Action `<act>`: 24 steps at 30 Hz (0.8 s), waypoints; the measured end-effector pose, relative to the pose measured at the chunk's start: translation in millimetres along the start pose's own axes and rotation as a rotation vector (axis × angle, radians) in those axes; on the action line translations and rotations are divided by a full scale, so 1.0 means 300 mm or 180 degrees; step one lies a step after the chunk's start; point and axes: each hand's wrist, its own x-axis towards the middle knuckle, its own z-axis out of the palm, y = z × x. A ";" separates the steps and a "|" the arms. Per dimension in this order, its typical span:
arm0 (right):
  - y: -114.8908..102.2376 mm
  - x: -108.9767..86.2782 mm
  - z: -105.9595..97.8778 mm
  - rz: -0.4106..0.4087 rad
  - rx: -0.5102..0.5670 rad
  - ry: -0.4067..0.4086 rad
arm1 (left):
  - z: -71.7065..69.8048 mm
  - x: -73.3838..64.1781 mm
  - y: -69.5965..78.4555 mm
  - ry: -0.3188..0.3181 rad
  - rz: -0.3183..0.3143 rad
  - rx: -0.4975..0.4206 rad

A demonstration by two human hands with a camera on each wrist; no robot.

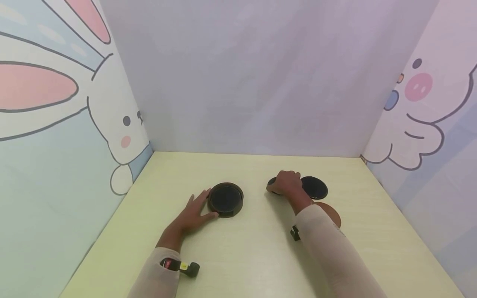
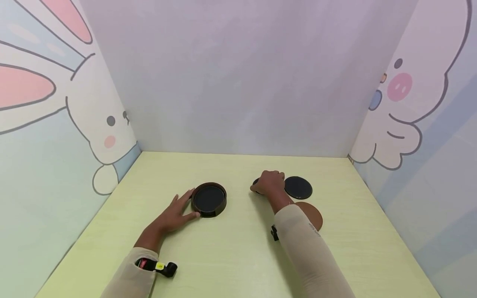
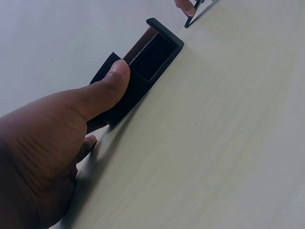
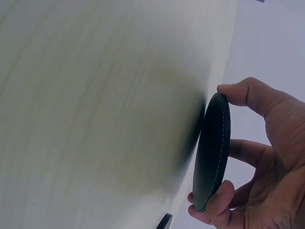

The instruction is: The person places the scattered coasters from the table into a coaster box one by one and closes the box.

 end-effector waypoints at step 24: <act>-0.024 -0.012 0.009 -0.0236 0.0065 0.0449 | -0.001 0.000 -0.001 -0.0014 -0.0032 -0.0009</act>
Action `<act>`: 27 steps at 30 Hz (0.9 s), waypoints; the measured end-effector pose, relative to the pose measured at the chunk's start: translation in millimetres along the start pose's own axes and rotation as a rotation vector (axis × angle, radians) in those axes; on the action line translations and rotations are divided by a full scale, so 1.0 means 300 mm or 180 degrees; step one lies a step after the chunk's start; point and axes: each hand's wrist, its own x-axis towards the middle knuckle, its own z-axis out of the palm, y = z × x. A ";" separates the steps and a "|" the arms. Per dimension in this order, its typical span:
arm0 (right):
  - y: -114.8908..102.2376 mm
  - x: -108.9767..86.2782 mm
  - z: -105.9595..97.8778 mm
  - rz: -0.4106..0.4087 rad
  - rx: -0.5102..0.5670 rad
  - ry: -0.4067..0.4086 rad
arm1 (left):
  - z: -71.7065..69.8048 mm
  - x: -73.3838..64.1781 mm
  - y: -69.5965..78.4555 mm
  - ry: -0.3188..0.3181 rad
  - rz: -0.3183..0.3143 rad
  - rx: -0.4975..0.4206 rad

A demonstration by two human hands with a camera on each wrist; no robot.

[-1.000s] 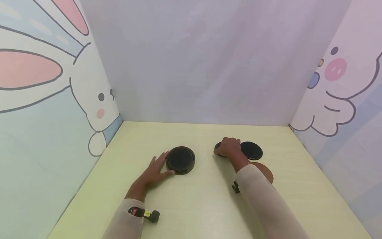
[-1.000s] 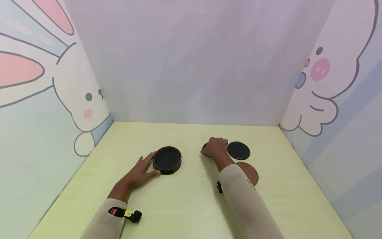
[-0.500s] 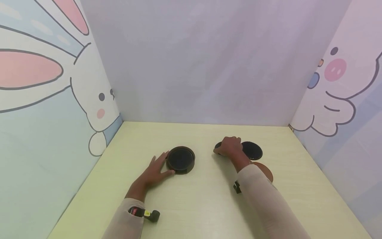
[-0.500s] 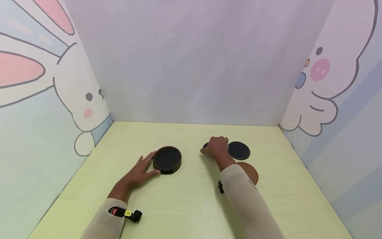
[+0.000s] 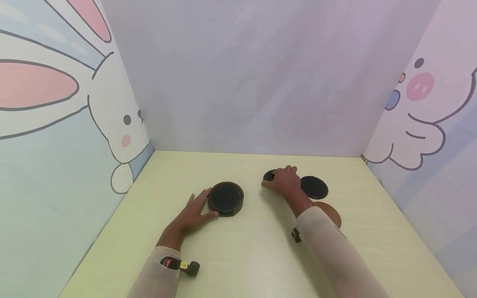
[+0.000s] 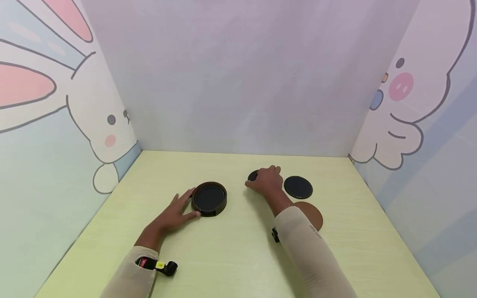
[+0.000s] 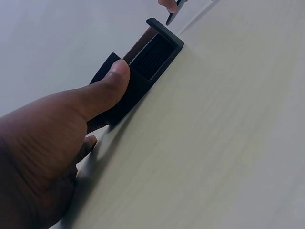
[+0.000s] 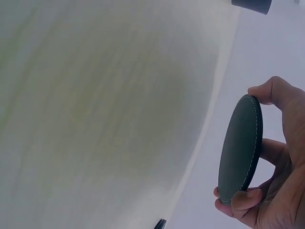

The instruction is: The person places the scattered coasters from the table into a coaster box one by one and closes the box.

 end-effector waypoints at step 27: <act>-0.172 -0.102 0.031 -0.0802 0.0294 0.0633 | 0.006 0.010 -0.008 -0.0010 0.0033 0.0097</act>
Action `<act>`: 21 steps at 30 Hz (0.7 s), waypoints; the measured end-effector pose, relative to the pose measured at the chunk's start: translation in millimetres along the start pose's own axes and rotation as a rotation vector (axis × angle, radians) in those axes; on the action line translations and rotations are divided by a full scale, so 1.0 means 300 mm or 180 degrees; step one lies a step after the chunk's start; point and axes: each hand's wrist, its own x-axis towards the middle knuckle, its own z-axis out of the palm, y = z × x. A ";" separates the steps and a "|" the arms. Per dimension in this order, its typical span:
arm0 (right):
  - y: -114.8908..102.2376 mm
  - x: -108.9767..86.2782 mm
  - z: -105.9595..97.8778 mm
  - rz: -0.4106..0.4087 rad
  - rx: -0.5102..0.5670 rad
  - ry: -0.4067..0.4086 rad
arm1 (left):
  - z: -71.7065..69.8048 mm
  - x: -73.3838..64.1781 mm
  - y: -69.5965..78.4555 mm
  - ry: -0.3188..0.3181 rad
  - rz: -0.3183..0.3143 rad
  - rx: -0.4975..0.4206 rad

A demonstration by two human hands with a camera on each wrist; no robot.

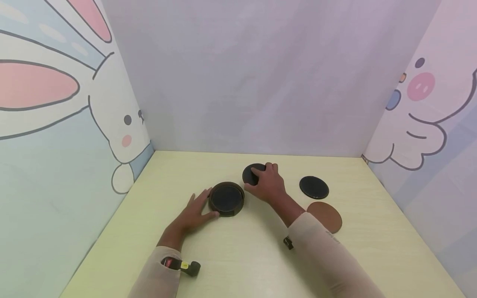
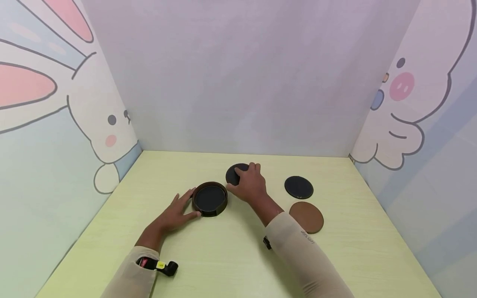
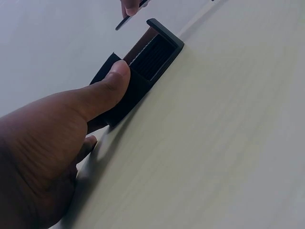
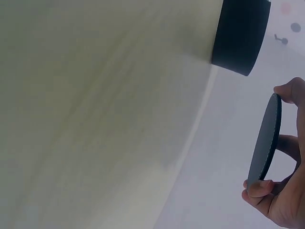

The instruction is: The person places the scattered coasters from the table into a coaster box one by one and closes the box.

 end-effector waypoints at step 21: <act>-0.161 -0.038 0.045 -0.0401 0.0083 -0.0418 | -0.009 -0.005 0.006 -0.0055 -0.0092 -0.0030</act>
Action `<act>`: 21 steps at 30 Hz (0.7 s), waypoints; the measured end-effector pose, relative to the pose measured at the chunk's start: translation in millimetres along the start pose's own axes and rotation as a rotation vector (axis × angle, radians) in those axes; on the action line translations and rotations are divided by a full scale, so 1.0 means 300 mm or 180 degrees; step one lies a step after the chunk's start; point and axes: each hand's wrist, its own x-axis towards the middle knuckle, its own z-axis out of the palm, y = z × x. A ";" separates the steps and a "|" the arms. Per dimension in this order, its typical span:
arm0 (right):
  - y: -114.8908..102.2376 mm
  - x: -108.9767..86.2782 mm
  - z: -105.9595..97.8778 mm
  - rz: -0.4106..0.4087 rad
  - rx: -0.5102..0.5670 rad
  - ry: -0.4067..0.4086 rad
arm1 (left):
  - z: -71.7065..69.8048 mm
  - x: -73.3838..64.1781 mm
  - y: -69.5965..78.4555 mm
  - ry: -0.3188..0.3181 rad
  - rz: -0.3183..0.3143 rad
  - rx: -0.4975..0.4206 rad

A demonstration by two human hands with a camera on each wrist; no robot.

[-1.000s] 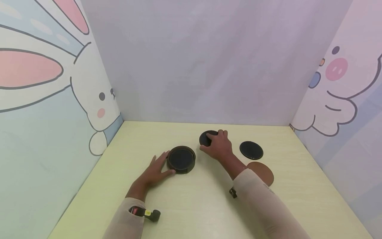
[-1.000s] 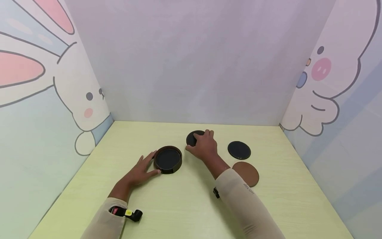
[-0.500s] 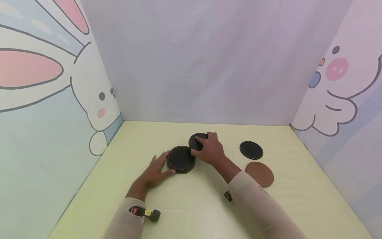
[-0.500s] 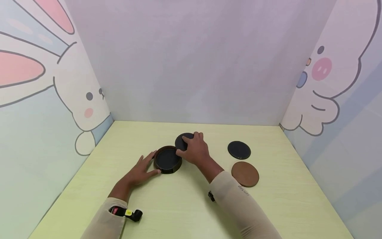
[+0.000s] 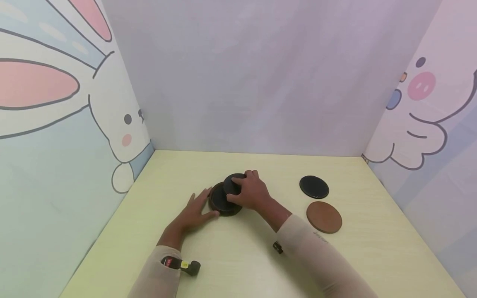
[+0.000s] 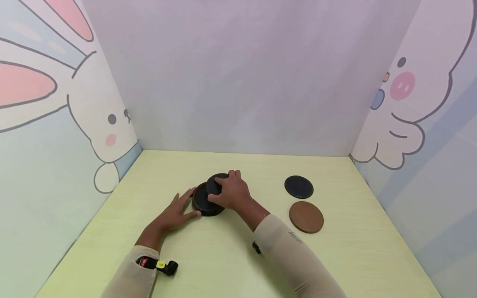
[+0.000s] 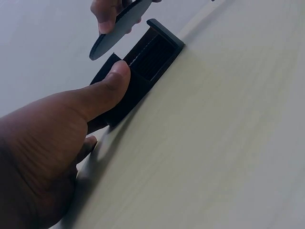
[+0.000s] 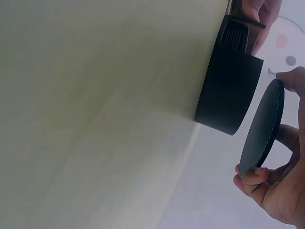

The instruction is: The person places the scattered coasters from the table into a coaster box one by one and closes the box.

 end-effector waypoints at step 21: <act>-0.086 -0.005 0.021 -0.0373 -0.0292 -0.0286 | 0.003 0.003 0.001 -0.0002 -0.0051 -0.0014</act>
